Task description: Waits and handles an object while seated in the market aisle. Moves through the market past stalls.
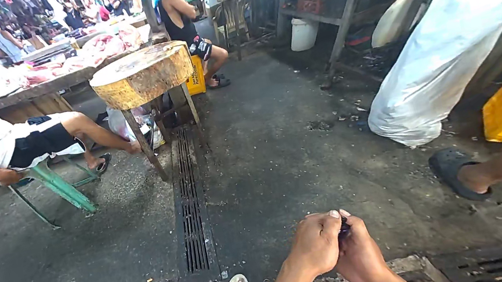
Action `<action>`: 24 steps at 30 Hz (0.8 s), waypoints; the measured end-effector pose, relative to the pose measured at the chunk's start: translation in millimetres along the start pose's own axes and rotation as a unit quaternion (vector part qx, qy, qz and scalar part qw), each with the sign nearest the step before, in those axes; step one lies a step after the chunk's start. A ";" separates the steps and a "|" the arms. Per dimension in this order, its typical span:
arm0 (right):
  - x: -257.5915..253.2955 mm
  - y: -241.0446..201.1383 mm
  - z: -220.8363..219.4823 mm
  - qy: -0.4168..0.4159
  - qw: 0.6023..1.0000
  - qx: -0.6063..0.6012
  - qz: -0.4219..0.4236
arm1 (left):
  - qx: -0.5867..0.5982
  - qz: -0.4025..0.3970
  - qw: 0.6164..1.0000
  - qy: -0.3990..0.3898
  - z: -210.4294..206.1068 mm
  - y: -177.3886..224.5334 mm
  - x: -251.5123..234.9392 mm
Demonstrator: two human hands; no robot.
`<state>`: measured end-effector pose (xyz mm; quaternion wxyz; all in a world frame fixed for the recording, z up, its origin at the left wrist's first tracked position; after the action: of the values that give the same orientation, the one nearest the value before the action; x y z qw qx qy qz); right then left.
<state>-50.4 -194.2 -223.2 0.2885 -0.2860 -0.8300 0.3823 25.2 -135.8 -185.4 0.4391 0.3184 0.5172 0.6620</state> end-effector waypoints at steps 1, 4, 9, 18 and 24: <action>0.2 0.2 0.0 0.000 1.000 0.000 -0.002 | -0.001 -0.001 1.000 -0.001 0.1 0.0 0.4; -0.5 0.7 0.4 0.004 1.000 -0.003 -0.001 | -0.005 -0.008 1.000 0.002 0.3 1.2 0.9; -1.6 0.5 2.3 -0.005 1.000 -0.001 -0.005 | -0.007 -0.008 1.000 0.005 -0.2 -0.2 0.1; -1.0 -2.5 4.4 -0.004 1.000 0.014 -0.013 | -0.010 -0.027 0.999 0.022 -4.8 -8.5 -0.8; -3.7 -2.8 3.2 -0.015 1.000 0.008 -0.014 | -0.002 -0.021 0.999 0.026 -3.8 -5.1 -1.3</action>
<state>-50.9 -199.8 -223.7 0.2839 -0.2663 -0.8348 0.3893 23.7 -138.2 -191.3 0.4396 0.2891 0.5336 0.6622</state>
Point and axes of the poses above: each hand's wrist, its own x-axis away from the middle knuckle, its own z-axis out of the back of the hand, y = z × x, the point moved 3 cm from there along -x, towards the middle knuckle, and after that the axes turned 2 degrees about -x, right-handed, at the moved point
